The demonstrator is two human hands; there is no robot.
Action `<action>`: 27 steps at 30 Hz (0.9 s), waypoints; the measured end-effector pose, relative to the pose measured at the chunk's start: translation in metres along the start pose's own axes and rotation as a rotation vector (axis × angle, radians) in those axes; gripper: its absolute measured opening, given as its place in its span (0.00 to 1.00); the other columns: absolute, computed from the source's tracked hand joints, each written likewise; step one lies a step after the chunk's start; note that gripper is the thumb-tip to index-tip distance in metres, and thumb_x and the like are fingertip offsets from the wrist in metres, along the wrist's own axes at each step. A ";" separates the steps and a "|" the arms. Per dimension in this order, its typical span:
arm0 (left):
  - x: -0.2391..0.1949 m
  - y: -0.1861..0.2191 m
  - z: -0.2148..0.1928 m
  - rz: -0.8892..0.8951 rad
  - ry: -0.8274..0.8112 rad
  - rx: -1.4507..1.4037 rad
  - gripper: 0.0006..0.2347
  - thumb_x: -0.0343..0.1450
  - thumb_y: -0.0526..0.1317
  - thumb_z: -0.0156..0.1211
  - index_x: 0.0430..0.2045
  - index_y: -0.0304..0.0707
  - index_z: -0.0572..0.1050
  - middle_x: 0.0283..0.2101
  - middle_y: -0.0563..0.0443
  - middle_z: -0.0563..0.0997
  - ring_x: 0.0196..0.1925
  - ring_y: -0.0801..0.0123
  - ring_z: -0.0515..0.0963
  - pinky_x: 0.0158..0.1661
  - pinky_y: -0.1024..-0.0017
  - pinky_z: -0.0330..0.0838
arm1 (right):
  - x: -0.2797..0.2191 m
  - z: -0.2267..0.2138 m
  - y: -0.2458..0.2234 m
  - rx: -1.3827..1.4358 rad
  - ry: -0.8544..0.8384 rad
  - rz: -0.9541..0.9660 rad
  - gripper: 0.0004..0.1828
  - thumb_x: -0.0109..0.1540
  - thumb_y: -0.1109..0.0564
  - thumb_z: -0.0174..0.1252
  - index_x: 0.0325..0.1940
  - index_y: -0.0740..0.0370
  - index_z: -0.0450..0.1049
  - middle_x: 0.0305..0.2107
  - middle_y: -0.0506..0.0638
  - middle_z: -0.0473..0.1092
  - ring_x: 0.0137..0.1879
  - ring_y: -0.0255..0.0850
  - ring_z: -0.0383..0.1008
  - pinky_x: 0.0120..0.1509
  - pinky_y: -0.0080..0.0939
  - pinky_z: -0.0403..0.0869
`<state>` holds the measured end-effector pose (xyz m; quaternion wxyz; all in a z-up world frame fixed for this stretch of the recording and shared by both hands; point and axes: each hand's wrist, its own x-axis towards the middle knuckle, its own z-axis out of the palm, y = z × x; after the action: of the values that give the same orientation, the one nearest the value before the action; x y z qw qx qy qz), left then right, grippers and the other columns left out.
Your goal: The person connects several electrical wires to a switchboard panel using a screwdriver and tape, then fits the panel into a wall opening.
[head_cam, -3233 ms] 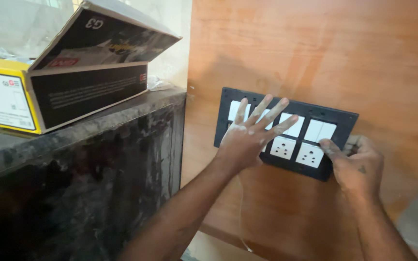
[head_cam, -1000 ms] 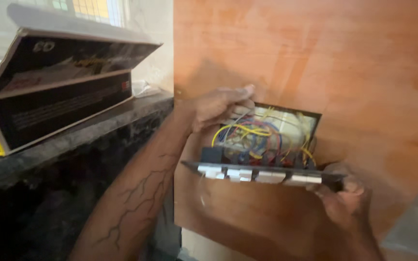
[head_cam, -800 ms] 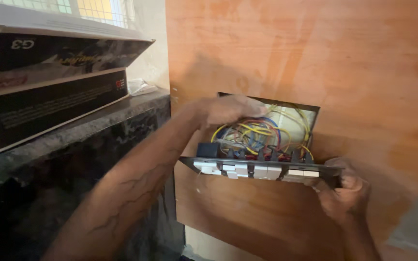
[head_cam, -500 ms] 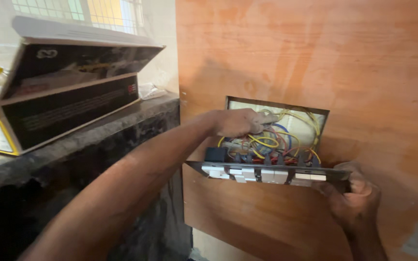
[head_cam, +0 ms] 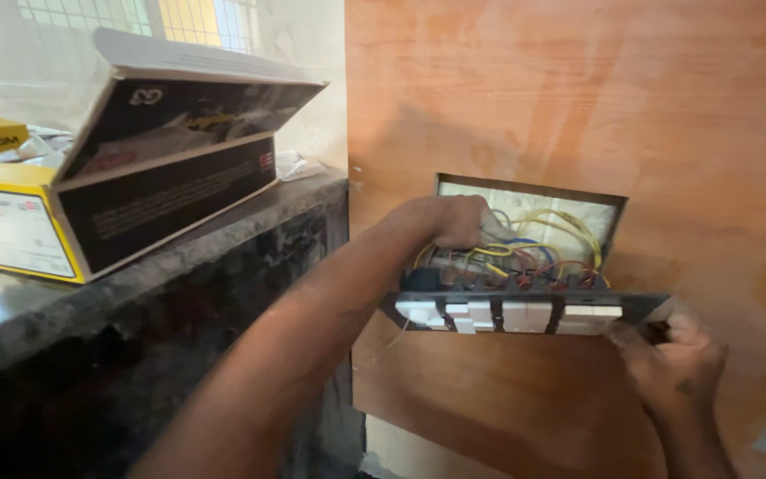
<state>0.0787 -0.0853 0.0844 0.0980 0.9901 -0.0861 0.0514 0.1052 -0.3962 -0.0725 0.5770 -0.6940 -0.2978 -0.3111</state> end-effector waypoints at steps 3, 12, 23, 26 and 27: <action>0.028 -0.009 0.013 0.193 -0.094 0.149 0.11 0.70 0.42 0.54 0.38 0.41 0.82 0.42 0.39 0.85 0.39 0.56 0.81 0.46 0.59 0.75 | -0.001 0.001 -0.005 0.159 0.017 0.035 0.11 0.60 0.63 0.68 0.46 0.66 0.79 0.34 0.48 0.77 0.39 0.32 0.73 0.46 0.34 0.72; -0.024 0.027 -0.056 0.080 -0.122 -0.045 0.12 0.69 0.42 0.53 0.34 0.37 0.84 0.36 0.40 0.86 0.36 0.59 0.82 0.40 0.60 0.76 | -0.007 0.016 0.006 0.309 0.088 0.002 0.11 0.60 0.63 0.68 0.45 0.68 0.76 0.37 0.46 0.76 0.40 0.29 0.73 0.47 0.32 0.73; -0.088 -0.023 -0.045 -0.282 0.055 -0.153 0.09 0.66 0.34 0.54 0.28 0.27 0.82 0.27 0.38 0.83 0.27 0.54 0.86 0.30 0.58 0.81 | -0.023 0.032 0.039 0.256 0.184 -0.096 0.10 0.64 0.60 0.68 0.44 0.68 0.75 0.37 0.43 0.75 0.43 0.28 0.71 0.51 0.29 0.70; -0.060 -0.048 -0.037 -0.049 0.107 -0.189 0.12 0.59 0.29 0.55 0.28 0.35 0.85 0.27 0.42 0.85 0.27 0.60 0.84 0.29 0.62 0.78 | -0.022 0.025 0.041 0.124 0.148 -0.064 0.11 0.65 0.60 0.68 0.44 0.69 0.75 0.33 0.46 0.74 0.37 0.28 0.69 0.46 0.31 0.69; -0.048 -0.056 -0.035 0.065 0.128 -0.144 0.14 0.56 0.27 0.55 0.29 0.38 0.86 0.27 0.43 0.87 0.26 0.62 0.83 0.30 0.64 0.77 | -0.022 0.024 0.040 0.095 0.150 -0.033 0.11 0.64 0.60 0.68 0.45 0.69 0.76 0.33 0.47 0.75 0.38 0.29 0.69 0.45 0.32 0.70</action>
<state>0.0385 -0.0167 0.1021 0.1728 0.9718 -0.1152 0.1115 0.1247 -0.3805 -0.1171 0.6248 -0.6357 -0.2793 -0.3570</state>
